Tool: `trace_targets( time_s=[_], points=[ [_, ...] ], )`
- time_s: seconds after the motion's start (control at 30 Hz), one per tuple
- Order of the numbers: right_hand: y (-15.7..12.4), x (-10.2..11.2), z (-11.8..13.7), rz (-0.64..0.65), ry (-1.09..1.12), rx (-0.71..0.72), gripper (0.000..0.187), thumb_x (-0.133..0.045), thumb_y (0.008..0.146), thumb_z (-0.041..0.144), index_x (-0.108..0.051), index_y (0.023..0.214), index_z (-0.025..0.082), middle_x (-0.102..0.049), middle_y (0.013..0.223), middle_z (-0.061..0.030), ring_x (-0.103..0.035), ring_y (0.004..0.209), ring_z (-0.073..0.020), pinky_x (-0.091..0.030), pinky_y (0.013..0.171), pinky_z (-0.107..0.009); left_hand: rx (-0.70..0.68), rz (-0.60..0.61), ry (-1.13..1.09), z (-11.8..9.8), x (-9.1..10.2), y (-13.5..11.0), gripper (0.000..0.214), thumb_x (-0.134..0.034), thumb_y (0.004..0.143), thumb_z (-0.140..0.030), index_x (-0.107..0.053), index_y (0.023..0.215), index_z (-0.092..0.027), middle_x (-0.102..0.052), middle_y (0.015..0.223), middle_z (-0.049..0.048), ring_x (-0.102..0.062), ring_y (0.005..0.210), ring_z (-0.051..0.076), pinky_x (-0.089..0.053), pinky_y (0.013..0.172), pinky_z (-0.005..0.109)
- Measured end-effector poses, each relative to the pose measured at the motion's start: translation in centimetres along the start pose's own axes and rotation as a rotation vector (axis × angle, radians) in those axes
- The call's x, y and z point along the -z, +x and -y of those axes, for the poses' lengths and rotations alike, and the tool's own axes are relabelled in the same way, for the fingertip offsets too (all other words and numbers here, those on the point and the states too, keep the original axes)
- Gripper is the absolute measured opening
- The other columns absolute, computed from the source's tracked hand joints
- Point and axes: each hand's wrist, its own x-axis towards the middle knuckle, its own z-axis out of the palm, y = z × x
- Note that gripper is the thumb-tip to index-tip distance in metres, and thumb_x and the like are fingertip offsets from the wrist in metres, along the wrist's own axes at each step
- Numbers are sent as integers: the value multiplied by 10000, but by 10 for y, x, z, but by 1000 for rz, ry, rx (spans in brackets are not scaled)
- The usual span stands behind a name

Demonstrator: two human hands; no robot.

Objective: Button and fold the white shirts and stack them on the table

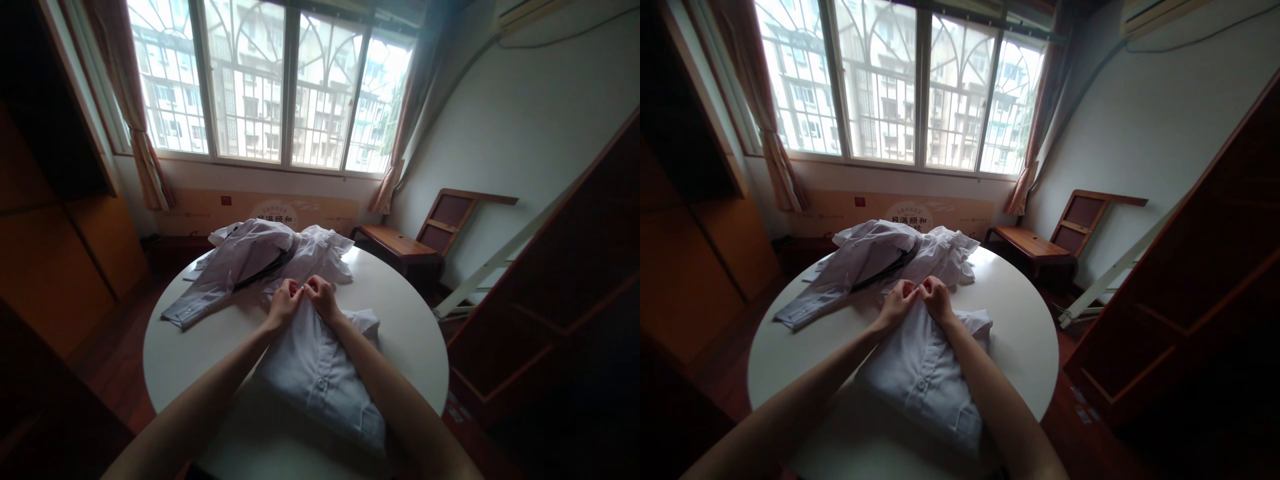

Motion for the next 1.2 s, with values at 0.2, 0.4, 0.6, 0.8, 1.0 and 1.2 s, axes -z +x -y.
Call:
trace_targets(
  time_s=[0.2,0.4,0.6,0.8,1.0,1.2],
  points=[
    [-1,2,4,14,-26,-71,207,-451,770,263,-506,586,185,-524,551,24,-456,534,-106,-336,561,-217,-74,-5,-125,14,-8,-12,228,-567,746,-218,-516,958,-153,-631,786,38,-609,691,152,-478,665,275],
    [-2,2,5,26,-93,-3,140,-498,758,234,-553,644,174,-588,641,-9,-514,616,-128,-372,629,-231,-128,-81,-99,12,-5,-18,163,-515,777,-227,-545,923,-160,-632,790,38,-598,698,146,-467,675,266],
    [-5,7,8,93,-200,128,76,-573,729,228,-580,680,171,-608,727,-40,-535,728,-156,-397,707,-253,-104,-107,-107,14,-5,-17,165,-512,779,-258,-543,908,-159,-636,797,43,-598,692,150,-468,672,272],
    [-6,7,9,150,-236,112,30,-607,697,203,-606,686,176,-620,726,-37,-547,732,-161,-404,716,-258,-81,-108,-107,14,-4,-18,198,-524,780,-307,-545,914,-164,-646,825,52,-603,703,156,-474,684,285],
    [-4,4,3,109,-107,53,79,-577,741,212,-625,695,170,-642,735,-32,-553,708,-144,-405,693,-246,-83,-92,-88,15,-4,-17,190,-515,778,-293,-560,901,-156,-648,834,61,-601,693,153,-479,675,281],
    [-4,4,2,73,-120,40,110,-566,758,227,-613,675,173,-630,730,-32,-539,731,-149,-396,710,-256,-110,-48,-67,15,-3,-16,200,-479,793,-318,-594,806,-154,-655,792,60,-602,700,160,-474,682,284]
  ],
)
